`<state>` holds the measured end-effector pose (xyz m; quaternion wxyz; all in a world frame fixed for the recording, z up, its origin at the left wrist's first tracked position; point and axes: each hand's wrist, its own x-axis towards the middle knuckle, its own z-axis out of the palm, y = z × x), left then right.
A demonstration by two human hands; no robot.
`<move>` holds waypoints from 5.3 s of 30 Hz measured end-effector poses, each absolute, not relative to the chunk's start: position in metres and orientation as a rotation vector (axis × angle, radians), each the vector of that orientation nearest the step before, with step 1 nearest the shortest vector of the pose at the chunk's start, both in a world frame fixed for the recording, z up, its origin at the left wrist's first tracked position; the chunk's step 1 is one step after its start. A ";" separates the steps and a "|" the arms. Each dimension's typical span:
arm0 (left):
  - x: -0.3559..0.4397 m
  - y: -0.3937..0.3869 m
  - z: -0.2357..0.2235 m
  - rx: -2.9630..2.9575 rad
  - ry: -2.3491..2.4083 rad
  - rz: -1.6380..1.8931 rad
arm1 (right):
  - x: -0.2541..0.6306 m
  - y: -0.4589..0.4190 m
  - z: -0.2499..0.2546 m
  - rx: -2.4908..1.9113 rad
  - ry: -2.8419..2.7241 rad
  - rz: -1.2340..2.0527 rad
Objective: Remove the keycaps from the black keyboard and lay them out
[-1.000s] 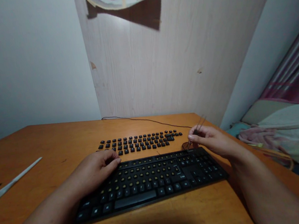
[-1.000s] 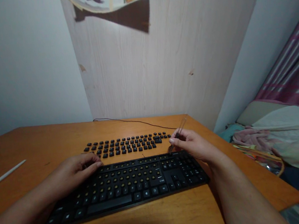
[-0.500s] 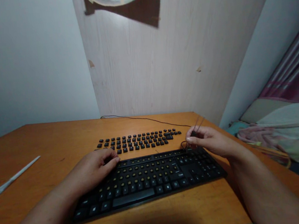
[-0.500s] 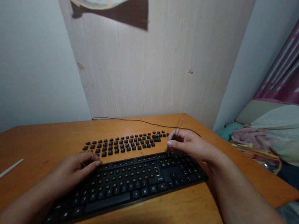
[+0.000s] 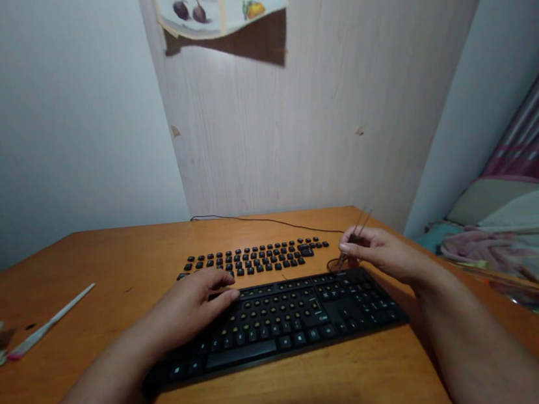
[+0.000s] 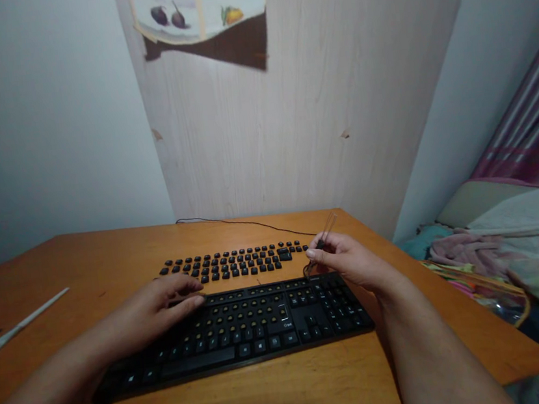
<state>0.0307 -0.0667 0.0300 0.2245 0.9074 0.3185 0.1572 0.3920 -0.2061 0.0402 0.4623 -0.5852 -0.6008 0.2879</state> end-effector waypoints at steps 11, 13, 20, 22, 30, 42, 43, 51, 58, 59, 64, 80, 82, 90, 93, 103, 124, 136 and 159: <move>0.081 -0.114 0.072 2.625 0.706 0.155 | 0.373 -0.201 0.033 -1.408 -1.630 0.789; 0.097 -0.118 0.066 2.679 0.620 0.152 | 0.372 -0.202 0.033 -1.409 -1.653 0.797; 0.123 -0.118 0.029 2.736 0.450 0.245 | 0.372 -0.204 0.031 -1.401 -1.688 0.834; 0.121 -0.115 0.019 2.756 0.447 0.274 | 0.373 -0.205 0.031 -1.418 -1.693 0.819; 0.116 -0.114 0.002 2.798 0.499 0.272 | 0.372 -0.208 0.036 -1.456 -1.681 0.787; 0.119 -0.117 0.003 2.809 0.501 0.320 | 0.352 -0.225 0.081 -1.606 -1.805 0.778; 0.118 -0.118 0.004 2.812 0.508 0.322 | 0.353 -0.223 0.079 -1.589 -1.806 0.789; 0.118 -0.120 0.006 2.808 0.525 0.305 | 0.371 -0.207 0.028 -1.476 -1.677 0.832; 0.117 -0.121 0.011 2.805 0.549 0.247 | 0.375 -0.210 0.026 -1.505 -1.648 0.796; 0.117 -0.121 0.012 2.806 0.553 0.243 | 0.374 -0.210 0.026 -1.506 -1.647 0.802; 0.118 -0.121 0.010 2.814 0.553 0.238 | 0.372 -0.211 0.022 -1.515 -1.662 0.794; 0.118 -0.121 0.010 2.810 0.551 0.240 | 0.366 -0.208 0.015 -1.574 -1.762 0.741; 0.119 -0.121 0.010 2.813 0.544 0.243 | 0.365 -0.208 0.014 -1.582 -1.751 0.751; 0.119 -0.121 0.008 2.822 0.545 0.254 | 0.362 -0.208 0.012 -1.598 -1.735 0.750; 0.119 -0.121 0.008 2.810 0.539 0.252 | 0.362 -0.208 0.010 -1.611 -1.698 0.787; 0.118 -0.120 0.009 2.796 0.545 0.253 | 0.364 -0.205 0.010 -1.639 -1.781 0.730; 0.119 -0.120 0.010 2.782 0.548 0.251 | 0.356 -0.207 0.015 -1.597 -1.631 0.815; 0.119 -0.120 0.013 2.792 0.539 0.237 | 0.346 -0.198 0.007 -1.556 -1.316 0.843; 0.120 -0.120 0.011 2.799 0.529 0.261 | 0.351 -0.212 0.017 -1.648 -1.608 0.714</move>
